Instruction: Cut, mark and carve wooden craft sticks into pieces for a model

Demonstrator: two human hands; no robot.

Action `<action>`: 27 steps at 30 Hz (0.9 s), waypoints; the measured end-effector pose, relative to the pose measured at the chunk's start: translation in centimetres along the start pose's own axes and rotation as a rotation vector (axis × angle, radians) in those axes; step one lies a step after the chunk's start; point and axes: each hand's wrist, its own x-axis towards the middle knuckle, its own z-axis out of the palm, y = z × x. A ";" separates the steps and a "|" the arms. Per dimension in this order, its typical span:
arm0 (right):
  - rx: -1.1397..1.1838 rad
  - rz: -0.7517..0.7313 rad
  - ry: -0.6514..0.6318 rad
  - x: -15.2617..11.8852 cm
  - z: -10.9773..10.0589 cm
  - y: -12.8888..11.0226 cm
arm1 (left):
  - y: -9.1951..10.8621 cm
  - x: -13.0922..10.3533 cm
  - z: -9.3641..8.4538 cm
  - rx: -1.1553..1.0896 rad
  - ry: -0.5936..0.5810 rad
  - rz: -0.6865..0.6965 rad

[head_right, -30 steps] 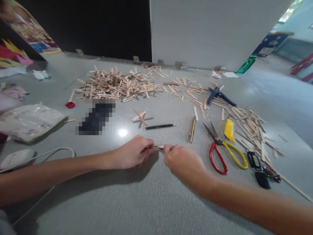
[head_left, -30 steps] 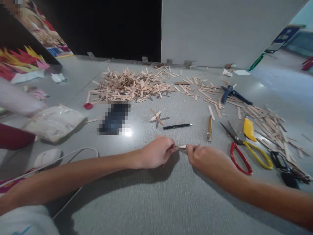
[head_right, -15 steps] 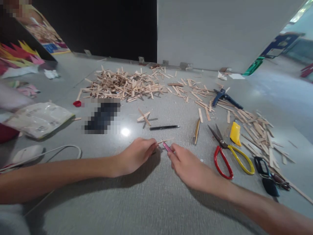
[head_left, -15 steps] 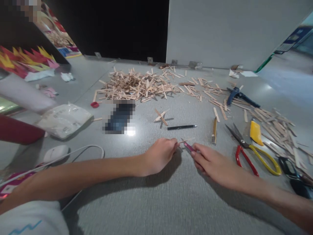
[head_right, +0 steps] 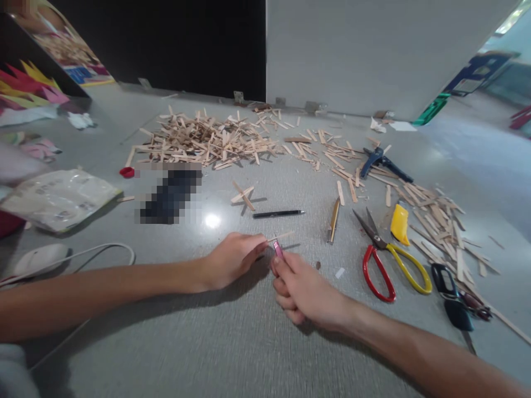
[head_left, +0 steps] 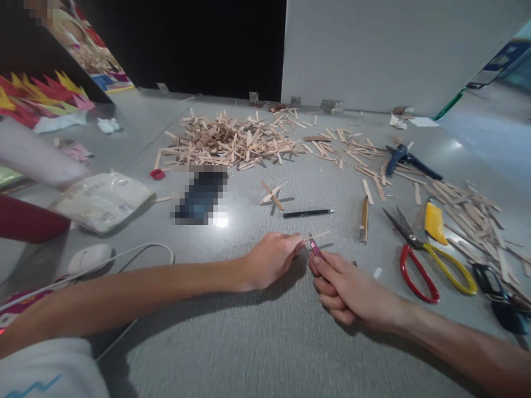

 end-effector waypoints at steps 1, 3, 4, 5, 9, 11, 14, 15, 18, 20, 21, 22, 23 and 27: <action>-0.015 0.024 -0.018 0.0 -0.4 -0.4 | 0.0 0.0 0.0 0.002 -0.001 0.003; -0.040 0.066 -0.071 -0.2 -1.8 -1.7 | -0.1 0.1 0.0 0.010 0.001 0.005; -0.053 0.095 -0.111 -0.4 -2.6 -2.4 | 0.0 0.1 0.0 0.014 0.002 0.006; -0.068 0.134 -0.161 -0.5 -3.5 -3.2 | 0.0 0.1 0.0 0.019 0.000 0.007; -0.097 0.279 -0.281 -0.8 -5.2 -4.8 | 0.0 -0.1 0.1 0.026 0.041 0.052; -0.053 0.242 -0.232 -0.5 -3.8 -3.9 | -0.1 -0.3 0.4 0.020 0.087 0.071; 0.032 0.062 0.048 0.2 0.4 -1.1 | -0.5 -0.4 0.9 0.014 0.113 0.086; 0.031 0.024 0.161 0.3 1.6 -0.3 | -0.6 -0.4 1.0 0.013 0.116 0.096; -0.009 0.023 0.254 -0.1 2.5 -0.2 | -0.8 -0.5 1.1 0.010 0.134 0.119; -0.071 0.087 0.099 -0.9 0.7 -1.8 | -0.9 -0.5 1.0 0.005 0.146 0.138; -0.114 0.103 0.020 -1.4 -0.4 -2.8 | -0.8 -0.6 0.9 0.000 0.140 0.156; -0.163 0.154 -0.096 -1.8 -1.3 -3.5 | -0.8 -0.6 0.9 -0.009 0.136 0.179; -0.192 0.188 -0.178 -2.1 -1.9 -4.0 | -0.7 -0.6 0.9 -0.021 0.137 0.200; -0.189 0.078 0.065 -1.6 0.0 -2.8 | -0.5 -0.6 1.1 -0.078 0.202 0.221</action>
